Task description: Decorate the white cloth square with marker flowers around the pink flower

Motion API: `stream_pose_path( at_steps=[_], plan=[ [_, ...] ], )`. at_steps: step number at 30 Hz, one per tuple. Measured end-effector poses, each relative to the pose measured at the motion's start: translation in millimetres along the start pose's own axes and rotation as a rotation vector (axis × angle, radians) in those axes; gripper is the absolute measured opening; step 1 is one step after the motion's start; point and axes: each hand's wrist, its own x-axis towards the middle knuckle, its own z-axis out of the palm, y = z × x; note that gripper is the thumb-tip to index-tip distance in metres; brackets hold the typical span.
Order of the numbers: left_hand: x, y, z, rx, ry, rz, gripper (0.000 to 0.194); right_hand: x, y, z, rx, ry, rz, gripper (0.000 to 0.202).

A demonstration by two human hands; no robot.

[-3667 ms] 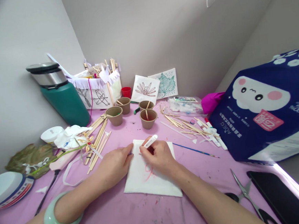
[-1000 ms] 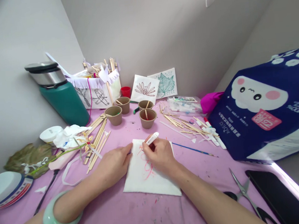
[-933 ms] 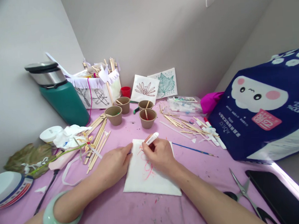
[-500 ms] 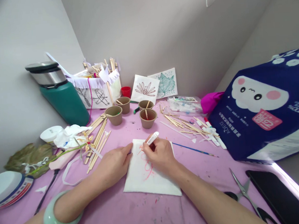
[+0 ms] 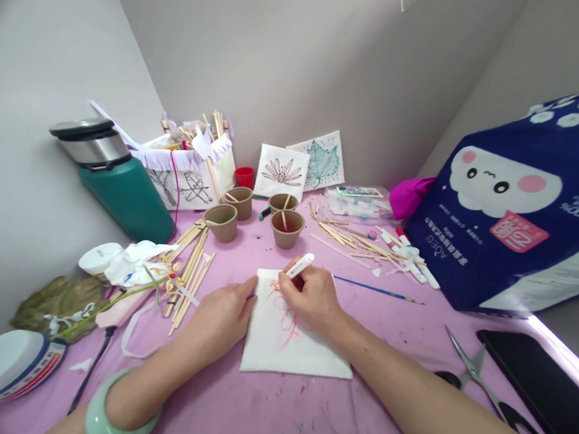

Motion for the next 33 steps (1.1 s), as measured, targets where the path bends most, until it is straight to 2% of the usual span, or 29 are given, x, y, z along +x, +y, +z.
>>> stream_pose_path(
  at_steps=[5,33],
  plan=[
    [0.2,-0.2,1.0,-0.010,0.004,0.000,0.021,-0.9,-1.2,0.4,-0.005,-0.051,-0.006,0.015],
    [-1.5,-0.3,0.8,0.003,-0.004,-0.001,0.024,-0.3,0.0,1.4,-0.017,-0.120,-0.055,0.016]
  ],
)
